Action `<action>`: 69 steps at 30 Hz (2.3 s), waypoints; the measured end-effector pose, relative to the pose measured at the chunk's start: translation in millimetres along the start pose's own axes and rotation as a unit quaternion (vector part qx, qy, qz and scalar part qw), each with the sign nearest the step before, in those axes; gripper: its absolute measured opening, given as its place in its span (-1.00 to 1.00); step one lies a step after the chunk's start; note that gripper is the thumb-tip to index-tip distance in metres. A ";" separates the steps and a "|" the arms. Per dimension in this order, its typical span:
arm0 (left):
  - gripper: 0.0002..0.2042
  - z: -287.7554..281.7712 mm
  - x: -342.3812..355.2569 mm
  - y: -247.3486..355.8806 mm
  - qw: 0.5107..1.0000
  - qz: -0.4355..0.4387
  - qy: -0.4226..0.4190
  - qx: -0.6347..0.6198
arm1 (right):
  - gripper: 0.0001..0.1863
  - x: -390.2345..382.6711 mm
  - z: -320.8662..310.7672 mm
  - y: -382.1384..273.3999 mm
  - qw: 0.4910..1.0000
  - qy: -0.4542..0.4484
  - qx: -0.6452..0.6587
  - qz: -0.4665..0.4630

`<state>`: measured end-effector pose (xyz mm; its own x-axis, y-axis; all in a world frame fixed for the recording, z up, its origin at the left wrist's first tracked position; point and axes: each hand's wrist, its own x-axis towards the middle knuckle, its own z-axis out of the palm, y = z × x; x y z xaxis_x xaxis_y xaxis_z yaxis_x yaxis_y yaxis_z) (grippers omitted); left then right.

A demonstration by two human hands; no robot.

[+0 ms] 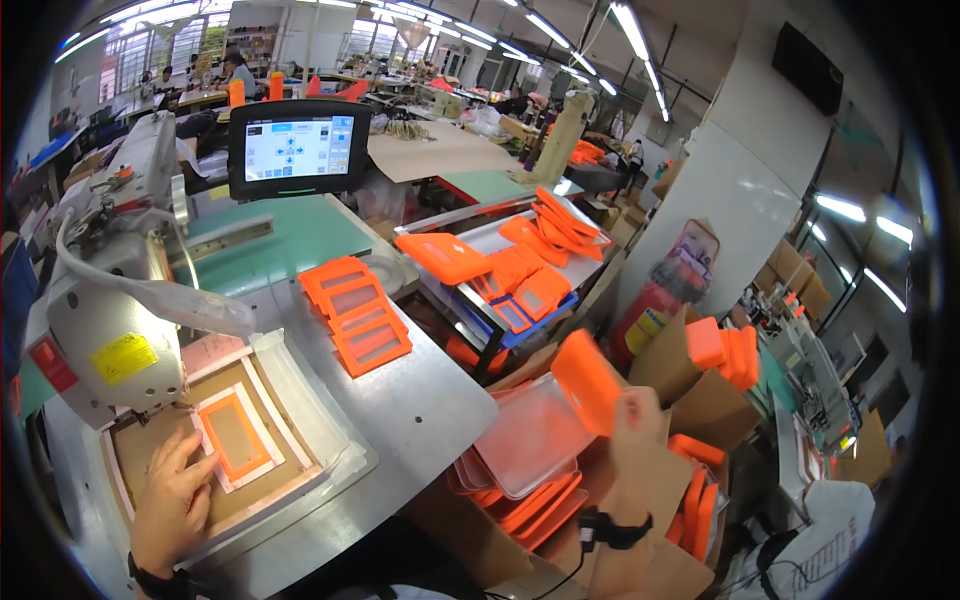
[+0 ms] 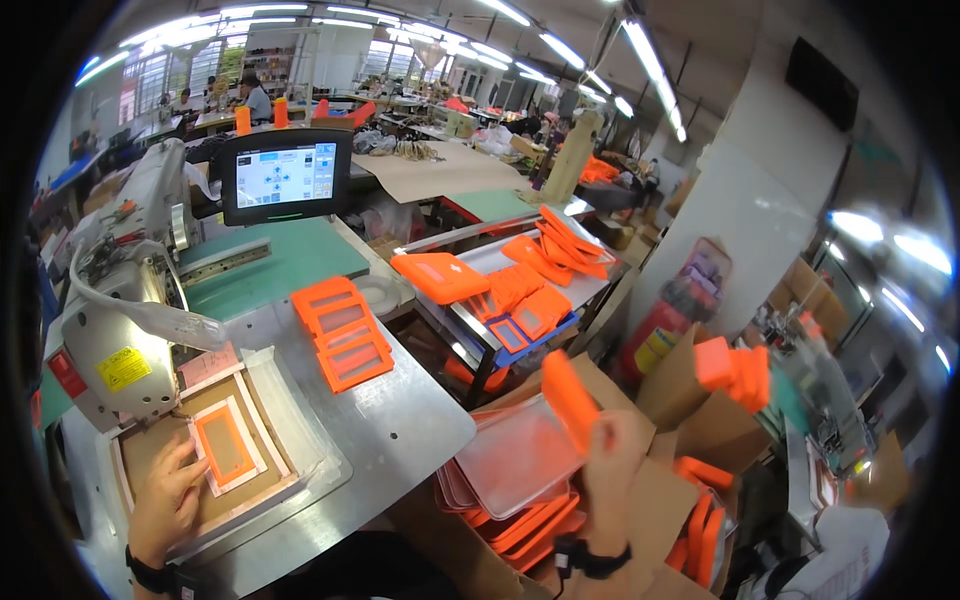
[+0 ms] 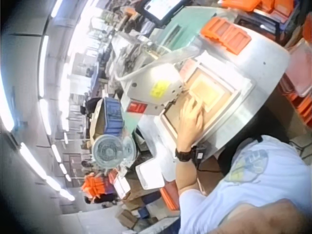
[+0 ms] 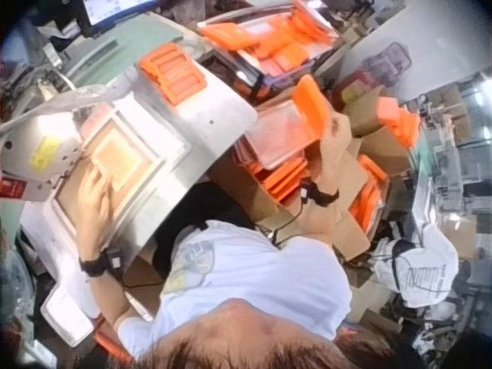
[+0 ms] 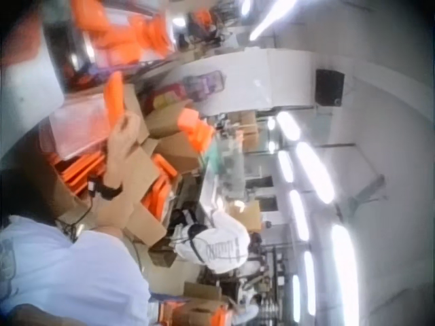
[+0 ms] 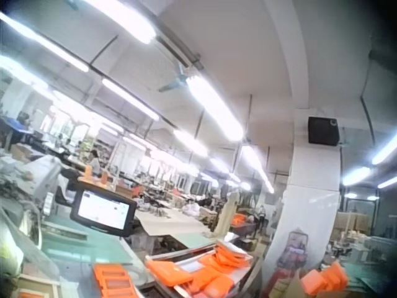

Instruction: Using an industrial sewing machine to assemble orange leather cases.

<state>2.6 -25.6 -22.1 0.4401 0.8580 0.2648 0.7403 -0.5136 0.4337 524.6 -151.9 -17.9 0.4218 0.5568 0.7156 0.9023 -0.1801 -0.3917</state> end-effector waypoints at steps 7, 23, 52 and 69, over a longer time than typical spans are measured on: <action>-0.63 -13.1 -2.6 4.3 0.998 0.049 0.026 -0.020 | -0.69 28.3 -30.1 -0.7 0.728 0.046 0.673 0.126; -0.72 -79.5 -104.1 48.9 0.986 0.050 0.117 -0.106 | -0.85 31.0 81.7 -197.4 0.752 -0.390 0.462 -0.262; -0.71 -45.3 -97.9 -25.0 0.996 -0.048 0.072 0.036 | -0.56 15.0 187.0 -272.8 0.626 -0.430 0.255 -0.599; -0.79 -30.6 -102.8 -22.0 0.991 -0.064 0.066 0.094 | -0.53 10.3 188.8 -260.4 0.607 -0.457 0.243 -0.603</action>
<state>-74.4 -102.6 -32.4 0.2761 0.9013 0.3337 0.8723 -0.3808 0.3067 277.1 53.9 -17.7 -0.9456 0.3029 0.1187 0.2785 0.9422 -0.1861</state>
